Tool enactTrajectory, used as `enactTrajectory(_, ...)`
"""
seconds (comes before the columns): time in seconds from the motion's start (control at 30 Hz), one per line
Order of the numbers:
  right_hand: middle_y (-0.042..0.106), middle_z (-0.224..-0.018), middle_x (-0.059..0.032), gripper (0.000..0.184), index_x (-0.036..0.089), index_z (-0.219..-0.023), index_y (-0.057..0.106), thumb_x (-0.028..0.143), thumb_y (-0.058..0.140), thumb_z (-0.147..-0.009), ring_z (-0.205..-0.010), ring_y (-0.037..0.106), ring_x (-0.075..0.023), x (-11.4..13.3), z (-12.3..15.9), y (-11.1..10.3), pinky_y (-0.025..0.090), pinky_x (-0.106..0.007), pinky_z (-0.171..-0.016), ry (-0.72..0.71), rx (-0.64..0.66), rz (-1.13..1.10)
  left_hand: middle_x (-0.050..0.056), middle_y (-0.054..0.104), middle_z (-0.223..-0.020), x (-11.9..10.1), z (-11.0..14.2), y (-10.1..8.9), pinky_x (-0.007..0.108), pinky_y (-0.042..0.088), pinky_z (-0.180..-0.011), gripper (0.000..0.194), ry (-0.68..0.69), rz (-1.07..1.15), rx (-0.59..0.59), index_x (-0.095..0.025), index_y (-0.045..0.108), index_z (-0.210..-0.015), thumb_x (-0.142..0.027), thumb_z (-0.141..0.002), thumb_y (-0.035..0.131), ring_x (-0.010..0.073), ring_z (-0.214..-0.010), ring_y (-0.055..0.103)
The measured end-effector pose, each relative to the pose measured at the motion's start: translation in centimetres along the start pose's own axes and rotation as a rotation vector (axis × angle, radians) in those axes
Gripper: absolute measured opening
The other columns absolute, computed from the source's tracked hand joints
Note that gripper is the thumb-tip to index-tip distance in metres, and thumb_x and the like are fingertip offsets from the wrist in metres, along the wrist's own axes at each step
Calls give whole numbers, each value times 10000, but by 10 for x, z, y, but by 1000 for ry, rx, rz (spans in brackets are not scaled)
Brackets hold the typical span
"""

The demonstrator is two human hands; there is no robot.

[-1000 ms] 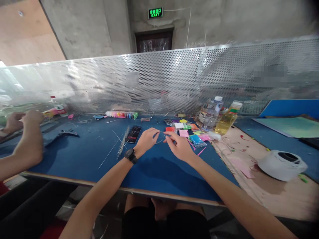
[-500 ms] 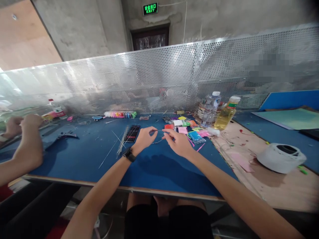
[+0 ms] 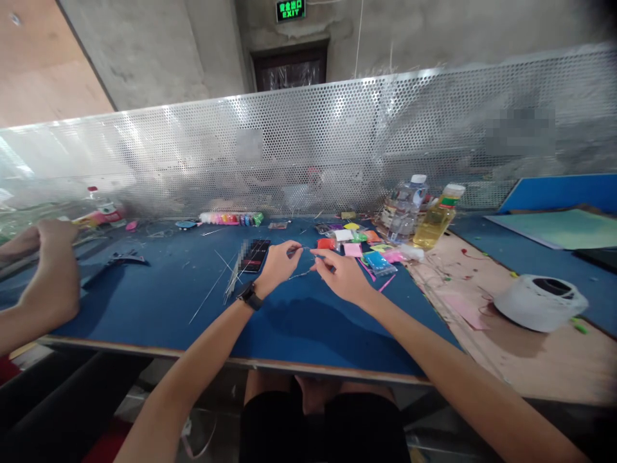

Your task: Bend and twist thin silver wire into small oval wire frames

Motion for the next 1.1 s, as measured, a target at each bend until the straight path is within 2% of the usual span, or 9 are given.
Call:
enactTrajectory(0.27,756,-823,-20,358,242,-1259,612,310,438,-953,-645,671,-161,-3,-1,3,475,-262,-612,-2,32,4,41,750,-886,3,0,-1,299,520,-795,164,15,-1,52,-202,722,-896,-256,-884,567,180,-801,689)
enactTrajectory(0.47,718,-708,6,323,234,-1193,623,262,451,-921,-605,646,-153,-5,1,5,455,-271,-622,-43,42,-21,63,746,-899,7,-2,1,316,530,-802,158,-51,181,83,-181,719,-886,-274,-865,593,189,-827,693)
enactTrajectory(0.63,659,-633,14,306,222,-1156,623,244,466,-894,-555,594,-148,-4,3,8,418,-270,-589,-49,60,-20,93,742,-900,12,-7,2,297,526,-711,201,-242,486,139,-150,711,-930,-309,-836,633,185,-809,686)
enactTrajectory(0.77,605,-592,31,306,237,-1176,606,261,454,-911,-504,528,-138,-3,3,7,386,-271,-556,-50,53,-32,95,738,-920,9,-8,-4,260,490,-649,252,-410,674,178,-141,715,-940,-346,-797,685,137,-726,639)
enactTrajectory(0.9,578,-576,35,322,237,-1233,544,299,417,-944,-483,514,-143,-3,1,3,375,-276,-521,-8,52,-102,93,724,-988,8,-8,-9,239,478,-648,305,-497,823,204,-150,720,-968,-381,-768,718,110,-730,610)
enactTrajectory(1.0,586,-592,33,327,234,-1260,498,317,397,-960,-494,537,-149,-5,0,2,400,-281,-521,16,55,-170,101,718,-1006,7,-8,-8,244,497,-672,332,-494,856,180,-144,705,-986,-389,-763,725,115,-757,622)
enactTrajectory(1.1,604,-620,31,317,244,-1253,494,330,400,-964,-496,541,-147,-6,0,4,414,-281,-521,16,72,-170,106,727,-950,7,-8,-6,283,527,-711,322,-436,796,110,-136,689,-976,-376,-766,724,142,-772,653)
Point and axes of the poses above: each hand's wrist, its own z-axis away from the middle knuckle, its own y-axis out of the palm, x = y × z, the point moved 1 cm from there along -z, towards the middle knuckle
